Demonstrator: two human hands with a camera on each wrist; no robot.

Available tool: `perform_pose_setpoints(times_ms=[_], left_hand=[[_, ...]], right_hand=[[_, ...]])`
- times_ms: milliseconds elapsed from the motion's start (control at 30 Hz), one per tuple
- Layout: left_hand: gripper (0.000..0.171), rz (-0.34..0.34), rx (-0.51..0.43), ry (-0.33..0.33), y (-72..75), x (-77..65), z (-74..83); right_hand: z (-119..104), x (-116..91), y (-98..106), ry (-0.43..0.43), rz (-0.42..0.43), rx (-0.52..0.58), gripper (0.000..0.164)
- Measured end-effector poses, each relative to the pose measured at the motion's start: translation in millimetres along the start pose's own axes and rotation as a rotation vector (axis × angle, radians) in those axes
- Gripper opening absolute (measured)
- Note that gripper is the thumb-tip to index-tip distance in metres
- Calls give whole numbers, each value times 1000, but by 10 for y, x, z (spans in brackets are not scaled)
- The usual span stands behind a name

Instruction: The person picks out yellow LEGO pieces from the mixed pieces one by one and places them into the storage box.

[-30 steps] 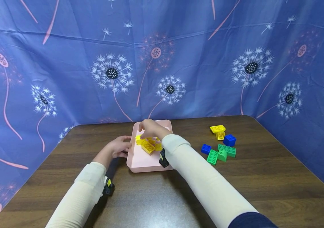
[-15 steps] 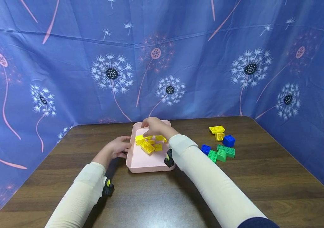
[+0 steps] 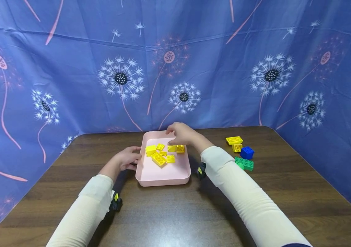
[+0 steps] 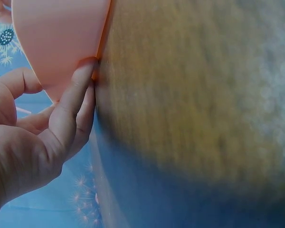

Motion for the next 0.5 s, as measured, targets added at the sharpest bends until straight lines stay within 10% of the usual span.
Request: perform_pose_setpoints(times_ms=[500], left_hand=[[62, -14, 2, -13, -18, -9, 20]], right_hand=[[371, -326, 274, -1, 103, -42, 38]])
Point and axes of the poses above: each hand's wrist, its own x-axis towards the middle knuckle, its own y-axis out of the back of the hand, z = x × y, the point moved 9 cm from there along x, towards the middle knuckle, and after that the axes turned 10 degrees about -z, right-handed, at the moved point
